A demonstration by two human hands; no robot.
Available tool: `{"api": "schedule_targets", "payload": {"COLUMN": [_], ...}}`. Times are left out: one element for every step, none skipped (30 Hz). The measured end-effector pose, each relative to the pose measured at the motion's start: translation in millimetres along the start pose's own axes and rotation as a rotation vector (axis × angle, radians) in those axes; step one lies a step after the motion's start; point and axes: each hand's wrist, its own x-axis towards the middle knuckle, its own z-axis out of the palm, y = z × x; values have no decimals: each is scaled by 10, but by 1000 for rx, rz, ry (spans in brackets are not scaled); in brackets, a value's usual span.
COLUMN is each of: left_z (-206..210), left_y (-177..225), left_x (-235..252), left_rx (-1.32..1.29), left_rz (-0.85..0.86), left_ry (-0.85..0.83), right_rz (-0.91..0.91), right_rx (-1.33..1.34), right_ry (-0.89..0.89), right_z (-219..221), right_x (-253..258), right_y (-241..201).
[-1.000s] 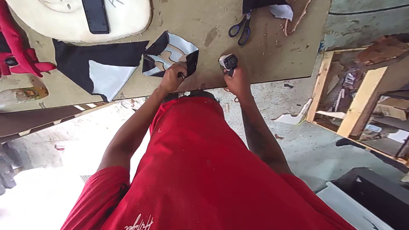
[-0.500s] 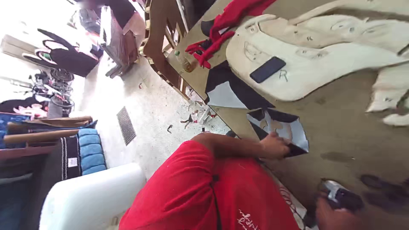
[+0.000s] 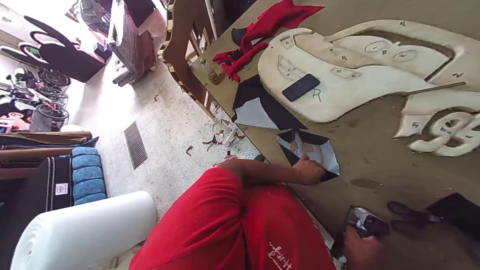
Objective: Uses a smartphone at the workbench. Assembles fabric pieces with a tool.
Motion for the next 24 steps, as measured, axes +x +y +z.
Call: {"api": "schedule_targets", "payload": {"left_z": [-4,-16,-15,3,13,23,21,-10,-63,-126,-179,-206,-233,-250,-282,-356,-397,-382,-387,-381,-347,-290,-213,-136], "left_y": [-23,-41,-57,-78,-95,-105,-105,-105,-110,-133,-172,-177,-159,-113,-56,-51,-83,-134,-234,-330,-387,-399,-371,-324], "left_x": [7,0,-1,18,43,77,115,147,173,189,188,182,187,192,170,136,121,98,63,5,-73,-139,-185,-203], "left_rx": [-14,-20,-7,12,30,43,43,27,2,-26,-53,-91,-141,-219,-318,-374,-369,-314,-229,-133,-41,35,91,126], "left_rz": [40,94,153,210,249,272,284,286,271,243,216,200,202,207,206,177,142,102,71,47,33,36,52,75], "left_ry": [16,39,59,83,93,83,61,38,10,-15,-24,-22,-11,-6,-6,0,31,78,122,138,120,89,64,52], "right_rz": [-8,-25,-35,-36,-32,-25,-20,-16,-12,-10,-10,-6,1,25,64,87,97,105,91,77,79,90,106,122], "right_rx": [5,17,25,27,31,35,37,34,27,14,0,-22,-54,-95,-128,-134,-130,-133,-126,-123,-130,-135,-136,-134], "right_ry": [-1,-4,-2,0,1,6,10,11,11,11,3,-4,-3,13,25,31,34,30,36,43,46,46,45,48], "right_z": [-2,-2,-1,0,7,13,13,12,18,39,72,70,39,-11,-63,-80,-95,-117,-95,-62,-38,-30,-28,-24], "right_x": [1,-3,-6,-6,3,10,15,23,33,52,62,44,25,1,-22,-8,25,41,86,120,128,125,117,116], "right_y": [2,6,9,13,21,39,60,68,61,43,19,-5,-49,-91,-119,-146,-141,-100,-75,-69,-65,-62,-52,-44]}}
